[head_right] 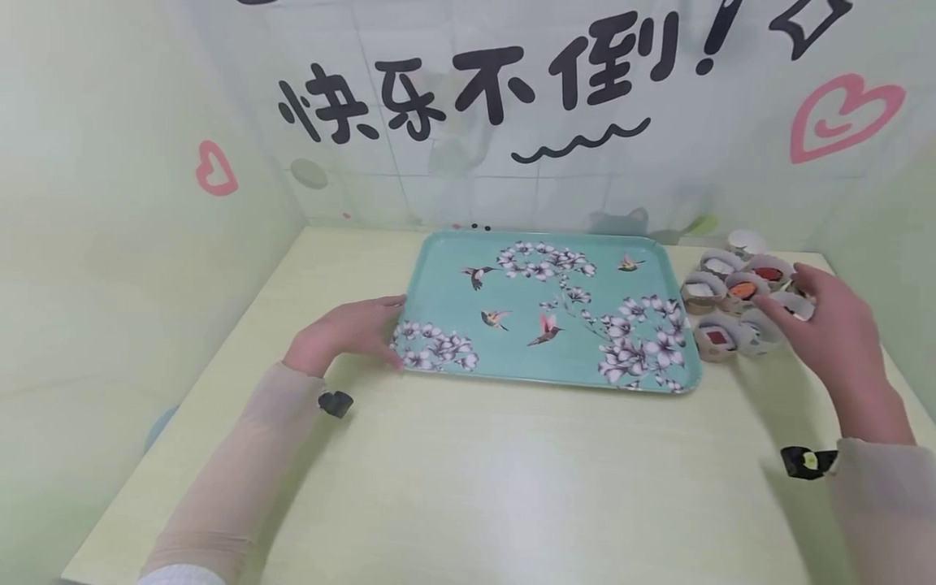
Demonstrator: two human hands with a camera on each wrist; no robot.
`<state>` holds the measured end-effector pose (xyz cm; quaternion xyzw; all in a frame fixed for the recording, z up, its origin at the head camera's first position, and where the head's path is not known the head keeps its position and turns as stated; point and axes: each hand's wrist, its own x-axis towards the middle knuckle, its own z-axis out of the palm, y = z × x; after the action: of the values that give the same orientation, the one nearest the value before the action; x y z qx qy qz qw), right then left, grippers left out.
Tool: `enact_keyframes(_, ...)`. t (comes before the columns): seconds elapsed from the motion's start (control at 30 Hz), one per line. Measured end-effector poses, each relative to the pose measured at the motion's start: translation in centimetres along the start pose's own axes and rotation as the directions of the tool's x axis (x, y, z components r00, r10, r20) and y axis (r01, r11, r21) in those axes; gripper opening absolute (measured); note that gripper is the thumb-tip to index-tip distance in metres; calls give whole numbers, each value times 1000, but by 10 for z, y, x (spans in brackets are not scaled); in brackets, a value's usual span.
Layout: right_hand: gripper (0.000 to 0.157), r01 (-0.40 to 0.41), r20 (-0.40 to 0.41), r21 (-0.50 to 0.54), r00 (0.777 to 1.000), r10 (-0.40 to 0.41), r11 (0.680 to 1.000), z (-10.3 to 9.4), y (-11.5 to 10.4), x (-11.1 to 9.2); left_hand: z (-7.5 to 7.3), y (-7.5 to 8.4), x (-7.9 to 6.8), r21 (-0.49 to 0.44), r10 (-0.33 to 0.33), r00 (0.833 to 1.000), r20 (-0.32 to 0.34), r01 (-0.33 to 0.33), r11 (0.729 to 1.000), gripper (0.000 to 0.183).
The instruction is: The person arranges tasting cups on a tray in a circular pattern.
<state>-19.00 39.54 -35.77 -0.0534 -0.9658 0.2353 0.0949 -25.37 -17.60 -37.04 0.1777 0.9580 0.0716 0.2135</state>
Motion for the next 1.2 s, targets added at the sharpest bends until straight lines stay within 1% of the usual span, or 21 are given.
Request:
enact_keyframes(0.1, 77, -4, -8, 26, 1000, 4, 1000, 1, 3, -2, 0, 0, 1, 3, 9, 1000, -6, -9, 1000, 113)
enact_keyframes(0.2, 77, -12, -20, 77, 1000, 13, 997, 3, 8, -4, 1, 0, 2, 5, 16, 1000, -6, -16, 1000, 113)
enact_keyframes(0.33, 75, -26, -37, 145, 999, 32, 989, 6, 13, -6, 2, 1, 2, 7, 3, 1000, 5, -3, 1000, 113)
enact_keyframes(0.4, 73, -31, -38, 157, 999, 38, 987, 7, 16, -7, 1, 2, 2, 9, -6, 1000, 9, 6, 1000, 114)
enact_keyframes(0.63, 68, -55, -32, 152, 998, 61, 987, 10, 23, -11, 0, 3, 1, 33, -10, 1000, 9, 10, 999, 113)
enact_keyframes(0.67, 69, -55, -31, 157, 998, 60, 986, 11, 27, -10, 0, 3, 0, 36, -12, 1000, 8, 11, 999, 113)
enact_keyframes(0.7, 69, -56, -43, 150, 997, 64, 987, 16, 36, -9, 0, 3, 0, 36, -12, 1000, 8, 12, 999, 112)
enact_keyframes(0.87, 71, -106, 1, 146, 994, 107, 984, 14, 37, -10, 1, 2, 0, 19, -14, 1000, 9, 14, 1000, 112)
enact_keyframes(0.93, 72, -142, 44, 148, 990, 137, 979, 9, 27, -14, 1, 2, -1, 18, -14, 1000, 12, 14, 1000, 112)
enact_keyframes(0.97, 73, -153, 55, 148, 988, 146, 977, 9, 26, -15, 0, 2, -1, 17, -15, 1000, 13, 14, 1000, 112)
enact_keyframes(1.13, 78, -179, 92, 154, 982, 167, 972, 14, 40, -15, -1, 3, -2, 22, -19, 1000, 18, 19, 1000, 113)
enact_keyframes(1.2, 79, -178, 75, 112, 983, 171, 978, 18, 48, -13, -1, 3, -2, 23, -20, 1000, 19, 19, 1000, 113)
